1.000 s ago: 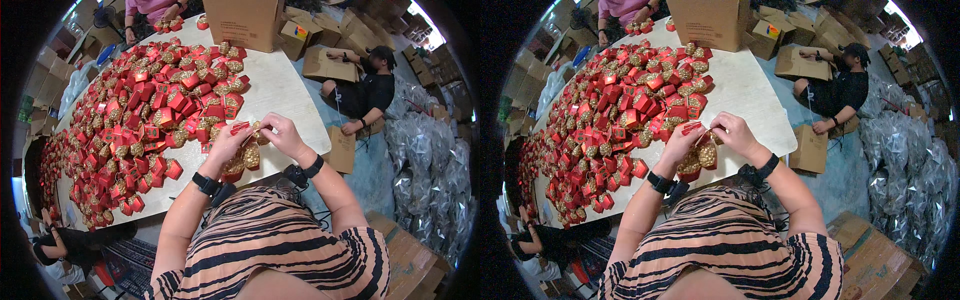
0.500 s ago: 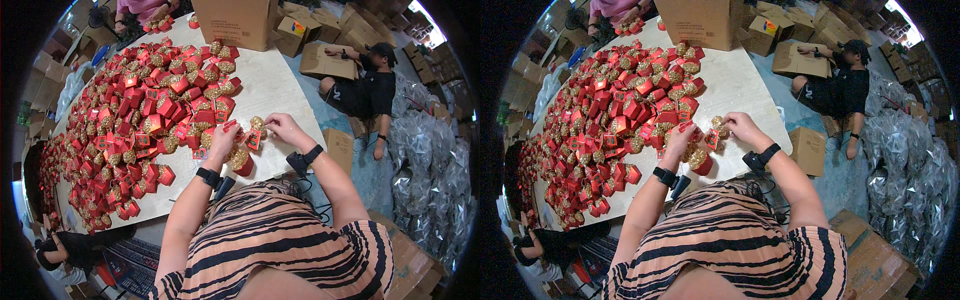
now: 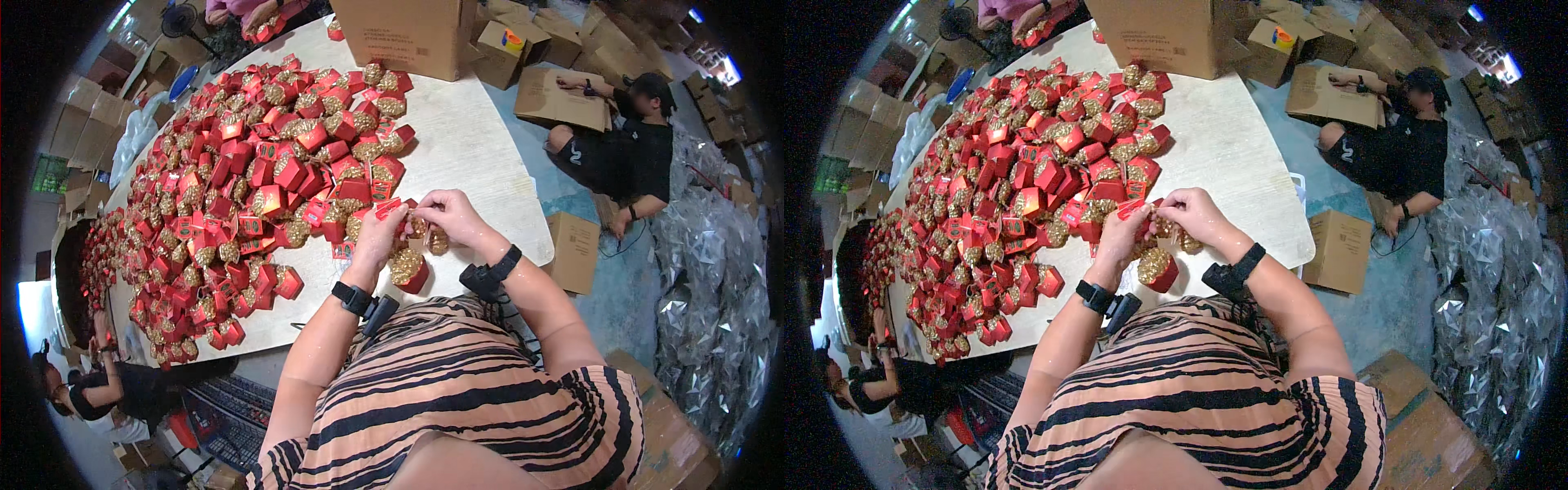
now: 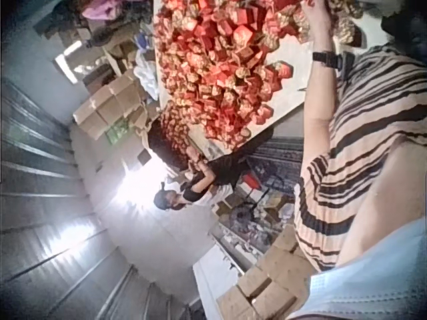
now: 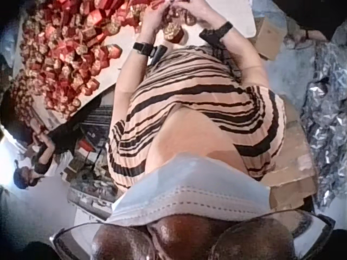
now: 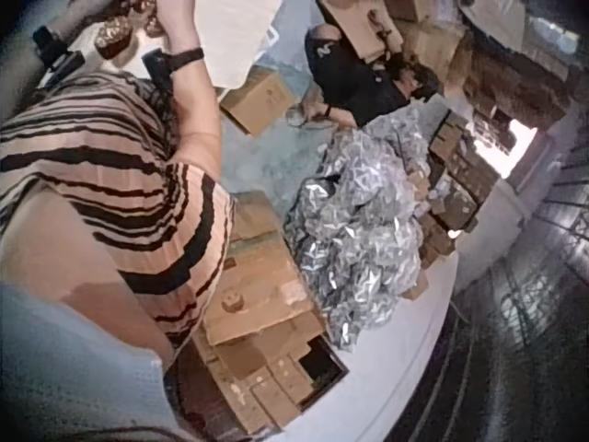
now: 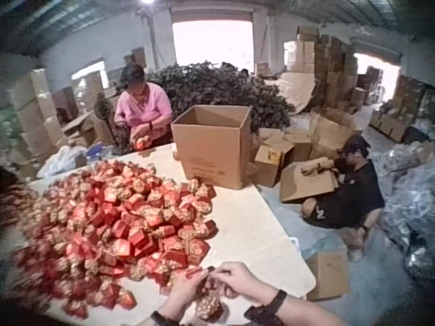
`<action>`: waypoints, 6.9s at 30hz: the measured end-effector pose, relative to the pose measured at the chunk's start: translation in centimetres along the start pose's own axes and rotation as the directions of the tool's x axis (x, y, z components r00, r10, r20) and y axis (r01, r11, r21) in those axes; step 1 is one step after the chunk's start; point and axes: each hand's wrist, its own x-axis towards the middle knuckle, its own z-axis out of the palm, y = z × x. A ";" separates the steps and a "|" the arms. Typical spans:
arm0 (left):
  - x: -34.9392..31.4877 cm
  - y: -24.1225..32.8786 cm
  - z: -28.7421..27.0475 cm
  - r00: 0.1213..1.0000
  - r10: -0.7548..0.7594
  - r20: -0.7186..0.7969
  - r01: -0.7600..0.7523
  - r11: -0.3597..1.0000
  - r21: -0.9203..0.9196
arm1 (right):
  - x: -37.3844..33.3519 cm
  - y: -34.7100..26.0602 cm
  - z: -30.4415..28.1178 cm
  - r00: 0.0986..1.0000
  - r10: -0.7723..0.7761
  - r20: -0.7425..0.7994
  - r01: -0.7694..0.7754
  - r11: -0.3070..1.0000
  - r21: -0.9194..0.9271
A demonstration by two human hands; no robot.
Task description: Tying and organizing small red and gold decorative items on a production table.
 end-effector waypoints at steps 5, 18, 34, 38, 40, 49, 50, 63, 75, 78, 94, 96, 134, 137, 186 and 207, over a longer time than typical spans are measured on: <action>-0.3 -0.4 -0.4 1.000 -0.007 0.007 0.007 0.996 -0.084 | 0.2 -0.5 -0.1 0.999 -0.043 0.004 0.044 0.997 -0.070; -0.9 -1.8 -0.1 1.000 0.014 -0.015 -0.016 0.992 -0.121 | 0.0 -0.8 2.3 0.872 -0.466 0.151 0.446 0.630 -0.636; -1.6 -3.2 1.6 0.998 0.029 -0.050 -0.027 0.999 0.043 | -0.3 0.1 2.3 0.922 -0.368 0.119 0.343 0.637 -0.690; -1.1 -5.7 1.4 0.957 0.288 -0.033 -0.256 0.891 0.375 | -0.2 0.8 1.9 0.937 -0.323 0.132 0.318 0.637 -0.702; -0.9 -5.4 2.2 0.934 0.357 0.005 -0.331 0.860 0.388 | -0.5 0.3 1.3 0.988 -0.137 0.071 0.153 0.809 -0.567; -1.6 -4.3 3.5 0.945 0.324 0.032 -0.291 0.795 0.532 | -0.5 2.0 -0.2 0.994 0.013 0.109 0.024 0.941 -0.336; -1.7 -3.8 3.9 0.943 0.333 0.024 -0.288 0.778 0.558 | -0.3 2.8 -0.6 0.992 0.018 0.126 0.019 0.957 -0.289; -1.5 -3.1 4.4 0.967 0.253 0.025 -0.213 0.755 0.621 | -0.2 2.1 -1.5 0.998 0.056 -0.035 -0.056 0.998 -0.011; -0.2 -4.2 3.7 0.926 0.358 0.125 -0.335 0.620 0.709 | 1.5 -1.1 -1.9 0.961 -0.052 0.272 0.205 0.793 -0.573; 0.2 -4.2 3.5 0.942 0.313 0.122 -0.295 0.599 0.744 | 1.8 -1.0 -1.7 0.960 -0.055 0.274 0.224 0.737 -0.638; 1.8 -2.6 3.3 0.976 0.202 0.085 -0.216 0.955 0.205 | 2.2 -0.2 -4.3 0.997 -0.050 -0.067 0.027 0.951 -0.307; 1.6 -2.0 3.8 0.993 0.110 0.046 -0.108 0.993 -0.044 | 1.4 -0.9 -5.3 0.994 -0.067 -0.088 0.033 0.940 -0.338; 2.9 0.8 -1.0 0.946 0.326 -0.004 -0.320 0.931 0.174 | 0.4 2.7 -6.4 0.986 -0.113 -0.124 0.042 0.883 -0.467; 2.3 1.0 -0.7 0.954 0.301 -0.003 -0.296 0.941 0.162 | 0.5 1.2 -4.4 0.963 -0.249 -0.099 0.212 0.934 -0.287; -0.7 5.2 2.2 0.854 0.517 0.050 -0.520 0.850 0.082 | -0.4 -6.0 -2.9 0.984 -0.042 0.173 0.008 0.981 0.193; -5.5 8.2 -2.3 0.841 0.541 0.023 -0.536 0.838 -0.098 | 0.2 -8.1 2.6 0.973 -0.119 0.199 0.007 0.875 0.484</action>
